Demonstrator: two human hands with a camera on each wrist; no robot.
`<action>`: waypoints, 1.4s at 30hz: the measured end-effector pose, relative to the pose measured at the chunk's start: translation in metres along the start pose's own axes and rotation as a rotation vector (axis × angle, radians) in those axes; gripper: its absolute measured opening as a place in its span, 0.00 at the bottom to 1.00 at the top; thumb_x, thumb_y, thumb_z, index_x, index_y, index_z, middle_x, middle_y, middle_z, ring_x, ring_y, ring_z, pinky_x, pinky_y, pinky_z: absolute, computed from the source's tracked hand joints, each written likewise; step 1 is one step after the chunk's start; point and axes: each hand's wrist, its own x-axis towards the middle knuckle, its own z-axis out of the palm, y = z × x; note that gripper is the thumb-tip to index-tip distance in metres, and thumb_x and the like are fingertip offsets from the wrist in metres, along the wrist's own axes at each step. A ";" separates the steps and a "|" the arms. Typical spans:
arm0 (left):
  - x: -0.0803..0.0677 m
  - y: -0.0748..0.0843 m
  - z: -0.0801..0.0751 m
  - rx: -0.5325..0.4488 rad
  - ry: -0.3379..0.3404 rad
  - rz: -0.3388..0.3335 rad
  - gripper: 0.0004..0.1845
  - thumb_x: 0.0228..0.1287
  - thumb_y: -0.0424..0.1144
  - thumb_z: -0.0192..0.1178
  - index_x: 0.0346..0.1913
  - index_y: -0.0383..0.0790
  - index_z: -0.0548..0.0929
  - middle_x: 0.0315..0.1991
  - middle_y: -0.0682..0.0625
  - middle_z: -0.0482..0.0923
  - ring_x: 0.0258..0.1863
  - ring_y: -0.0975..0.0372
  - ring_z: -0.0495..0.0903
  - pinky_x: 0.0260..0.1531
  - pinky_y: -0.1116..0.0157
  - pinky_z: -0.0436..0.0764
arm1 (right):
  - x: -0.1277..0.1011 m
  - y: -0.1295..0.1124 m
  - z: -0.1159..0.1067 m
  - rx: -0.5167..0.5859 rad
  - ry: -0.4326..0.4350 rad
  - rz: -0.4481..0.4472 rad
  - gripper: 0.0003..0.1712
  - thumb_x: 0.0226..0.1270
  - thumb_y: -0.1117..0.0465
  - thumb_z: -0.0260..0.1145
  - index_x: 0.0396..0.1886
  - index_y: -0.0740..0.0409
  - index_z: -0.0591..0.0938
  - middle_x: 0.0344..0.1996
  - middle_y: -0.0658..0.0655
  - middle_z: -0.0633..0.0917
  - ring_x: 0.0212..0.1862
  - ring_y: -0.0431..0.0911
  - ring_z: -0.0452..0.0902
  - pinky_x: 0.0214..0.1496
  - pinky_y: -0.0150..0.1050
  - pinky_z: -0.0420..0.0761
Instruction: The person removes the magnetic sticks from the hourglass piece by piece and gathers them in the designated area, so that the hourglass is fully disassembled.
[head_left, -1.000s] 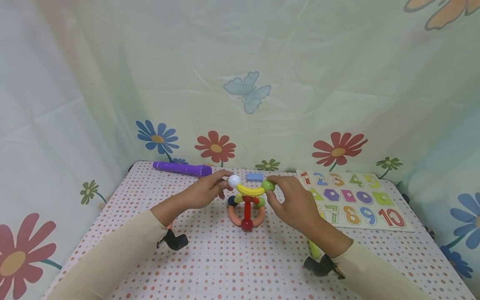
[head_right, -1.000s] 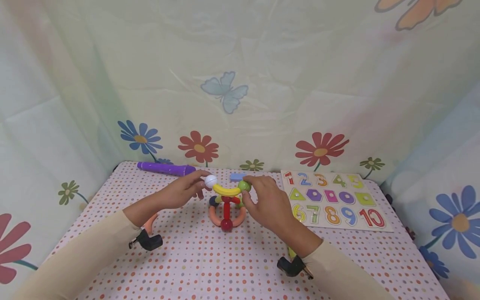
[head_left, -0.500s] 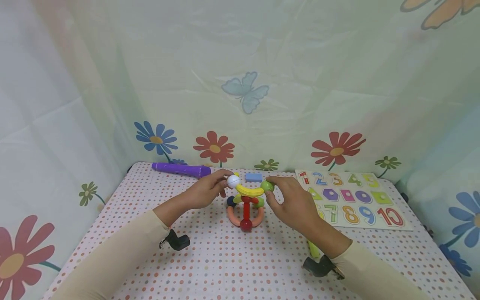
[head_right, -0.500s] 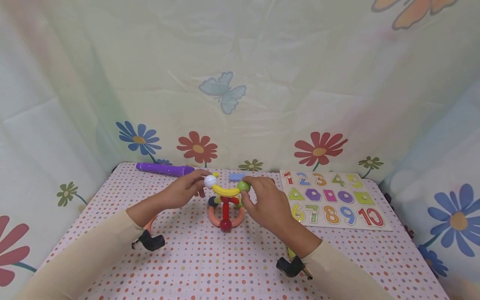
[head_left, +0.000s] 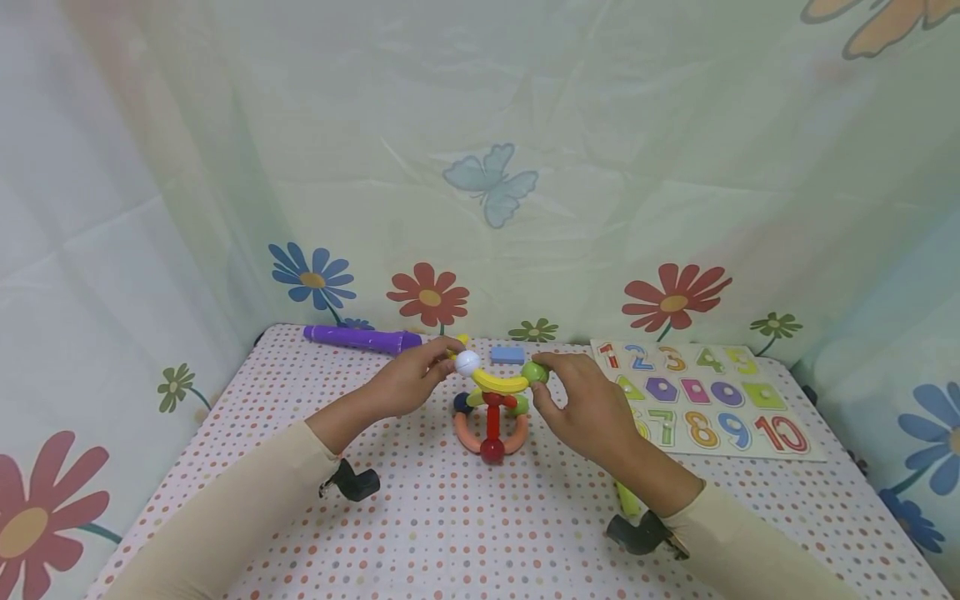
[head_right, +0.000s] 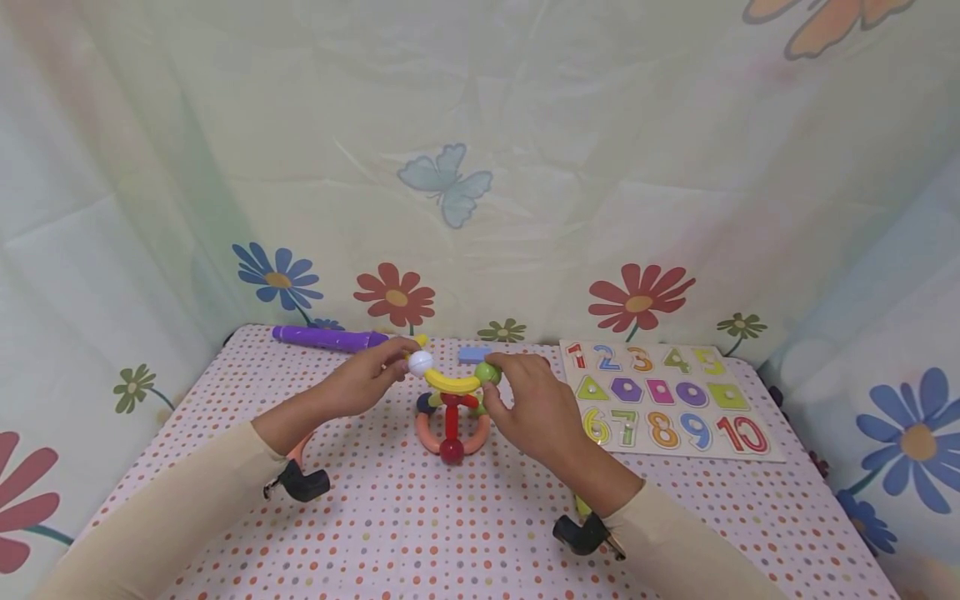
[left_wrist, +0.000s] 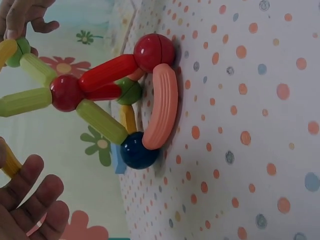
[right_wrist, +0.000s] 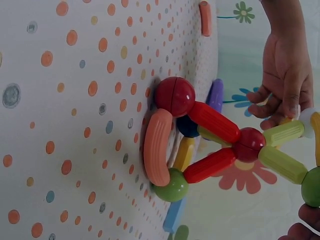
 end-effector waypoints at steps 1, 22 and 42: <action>0.000 0.000 0.000 0.011 0.009 -0.003 0.15 0.81 0.40 0.52 0.65 0.52 0.75 0.47 0.52 0.82 0.47 0.57 0.82 0.43 0.58 0.84 | 0.000 0.000 0.000 0.000 -0.005 0.004 0.23 0.67 0.58 0.71 0.60 0.59 0.81 0.53 0.59 0.85 0.57 0.54 0.79 0.33 0.46 0.85; -0.031 -0.036 -0.003 0.061 0.003 0.048 0.11 0.77 0.36 0.58 0.58 0.49 0.80 0.57 0.53 0.78 0.47 0.60 0.78 0.39 0.62 0.81 | -0.001 -0.001 0.001 0.003 -0.026 0.019 0.24 0.67 0.57 0.70 0.61 0.58 0.80 0.54 0.59 0.85 0.57 0.55 0.79 0.35 0.46 0.86; -0.069 -0.066 0.010 0.246 -0.114 -0.016 0.10 0.69 0.38 0.67 0.48 0.58 0.87 0.65 0.49 0.76 0.70 0.48 0.66 0.68 0.36 0.56 | -0.001 0.001 0.001 0.006 -0.021 0.016 0.24 0.67 0.58 0.71 0.61 0.59 0.80 0.53 0.59 0.85 0.56 0.55 0.80 0.33 0.45 0.86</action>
